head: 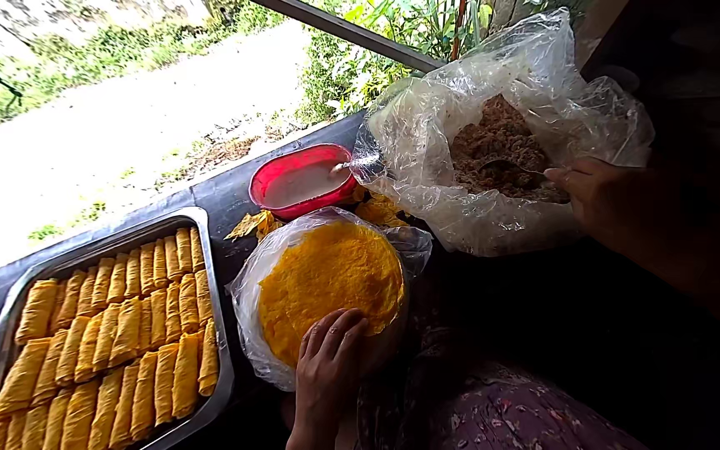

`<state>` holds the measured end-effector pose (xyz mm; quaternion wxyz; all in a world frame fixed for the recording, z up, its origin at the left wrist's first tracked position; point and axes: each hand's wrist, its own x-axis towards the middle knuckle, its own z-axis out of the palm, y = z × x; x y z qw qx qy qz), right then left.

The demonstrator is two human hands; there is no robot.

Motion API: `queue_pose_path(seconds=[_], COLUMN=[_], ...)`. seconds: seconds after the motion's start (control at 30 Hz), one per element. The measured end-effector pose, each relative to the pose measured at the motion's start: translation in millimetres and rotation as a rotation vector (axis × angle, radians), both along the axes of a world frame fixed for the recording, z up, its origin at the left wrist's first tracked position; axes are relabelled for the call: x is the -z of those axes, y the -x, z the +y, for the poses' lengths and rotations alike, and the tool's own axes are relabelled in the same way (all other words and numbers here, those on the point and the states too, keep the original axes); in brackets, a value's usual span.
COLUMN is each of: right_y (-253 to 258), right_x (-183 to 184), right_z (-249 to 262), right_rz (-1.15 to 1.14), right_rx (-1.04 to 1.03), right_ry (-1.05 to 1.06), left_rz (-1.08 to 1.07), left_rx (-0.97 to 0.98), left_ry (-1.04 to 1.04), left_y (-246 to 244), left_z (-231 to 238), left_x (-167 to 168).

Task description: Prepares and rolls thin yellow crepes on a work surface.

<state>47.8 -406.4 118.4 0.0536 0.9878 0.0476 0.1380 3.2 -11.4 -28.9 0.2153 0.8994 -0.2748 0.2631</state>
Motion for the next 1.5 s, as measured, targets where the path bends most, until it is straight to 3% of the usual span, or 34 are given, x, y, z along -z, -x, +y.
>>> queue_pose_path(seconds=[0.17, 0.27, 0.43, 0.57, 0.7, 0.77, 0.87, 1.0, 1.3, 1.5], right_y=[-19, -24, -13, 9, 32, 30, 24, 21, 30, 42], right_x=[-16, -24, -37, -22, 23, 57, 109, 148, 114, 92], right_z=[-25, -32, -14, 37, 110, 134, 152, 147, 125, 141], right_rz=[0.171, 0.152, 0.059, 0.182, 0.337, 0.319, 0.069, -0.14, -0.148, -0.141], right_rx=[0.118, 0.126, -0.022, -0.218, -0.397, -0.479, -0.572, -0.632, -0.558, -0.616], right_ry=[-0.416, -0.58, -0.757, -0.842, -0.932, -0.867, -0.683, -0.528, -0.379, -0.41], left_rz=[-0.009, -0.016, -0.064, -0.065, -0.073, -0.088, -0.103, -0.103, -0.073, -0.094], left_rx=[0.008, 0.013, -0.001, -0.015, -0.034, -0.052, -0.067, -0.077, -0.068, -0.104], left_ry=[0.002, -0.004, -0.016, -0.042, -0.027, -0.008, 0.011, 0.004, 0.008, 0.023], left_y=[0, -1, 0, 12, 22, 25, 26, 27, 29, 31], left_z=[1, 2, 3, 11, 15, 13, 10, 10, 14, 5], left_x=[-2, -4, -13, -14, -9, -8, -6, -4, -7, -5])
